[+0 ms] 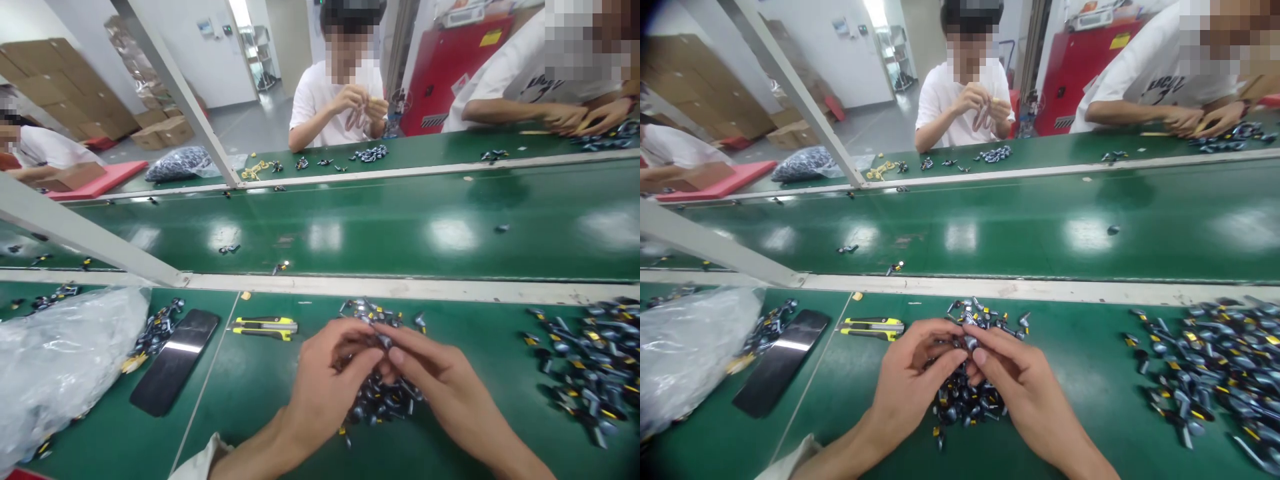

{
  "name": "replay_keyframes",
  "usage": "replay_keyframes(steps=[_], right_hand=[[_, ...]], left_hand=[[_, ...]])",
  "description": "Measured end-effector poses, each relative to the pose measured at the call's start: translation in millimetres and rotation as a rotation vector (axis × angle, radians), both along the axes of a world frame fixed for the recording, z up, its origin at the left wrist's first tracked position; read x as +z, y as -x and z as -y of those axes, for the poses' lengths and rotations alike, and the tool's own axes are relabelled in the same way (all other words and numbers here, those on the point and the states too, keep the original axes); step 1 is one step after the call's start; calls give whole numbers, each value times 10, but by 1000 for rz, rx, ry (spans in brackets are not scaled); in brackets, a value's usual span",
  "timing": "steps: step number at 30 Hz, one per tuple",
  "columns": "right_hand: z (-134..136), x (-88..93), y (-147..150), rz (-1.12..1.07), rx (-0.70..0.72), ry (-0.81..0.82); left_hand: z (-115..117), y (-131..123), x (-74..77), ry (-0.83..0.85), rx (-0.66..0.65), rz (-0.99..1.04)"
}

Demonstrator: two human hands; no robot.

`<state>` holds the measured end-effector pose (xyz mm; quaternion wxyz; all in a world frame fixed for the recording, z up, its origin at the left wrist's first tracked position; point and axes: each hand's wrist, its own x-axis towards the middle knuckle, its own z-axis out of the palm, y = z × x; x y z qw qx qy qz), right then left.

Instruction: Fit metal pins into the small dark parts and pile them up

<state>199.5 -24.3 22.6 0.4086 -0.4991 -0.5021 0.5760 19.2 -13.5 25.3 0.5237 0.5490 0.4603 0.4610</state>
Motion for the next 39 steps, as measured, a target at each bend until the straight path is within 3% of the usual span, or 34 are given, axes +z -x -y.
replay_keyframes(steps=[5,12,19,23,27,30,34,37,39], right_hand=[[-8,-5,58,-166,-123,77],[20,-42,85,-293,-123,168],[15,-73,57,-395,-80,216],[19,-73,66,-385,-58,221],[39,-78,76,-352,-89,207],[50,-88,98,-309,-128,201],[43,-112,109,-344,-127,218],[30,-112,93,-350,-92,205],[24,-95,80,-335,-72,188]], left_hand=[[6,-4,27,-54,-74,-27],[-88,7,57,268,-86,321],[-181,56,-53,493,-164,544],[-173,49,-67,350,-134,466],[-75,34,-24,95,34,163],[-20,13,-2,-72,63,-8],[-46,-16,11,142,67,144],[-103,1,16,333,-25,285],[-135,32,13,362,-97,317]])
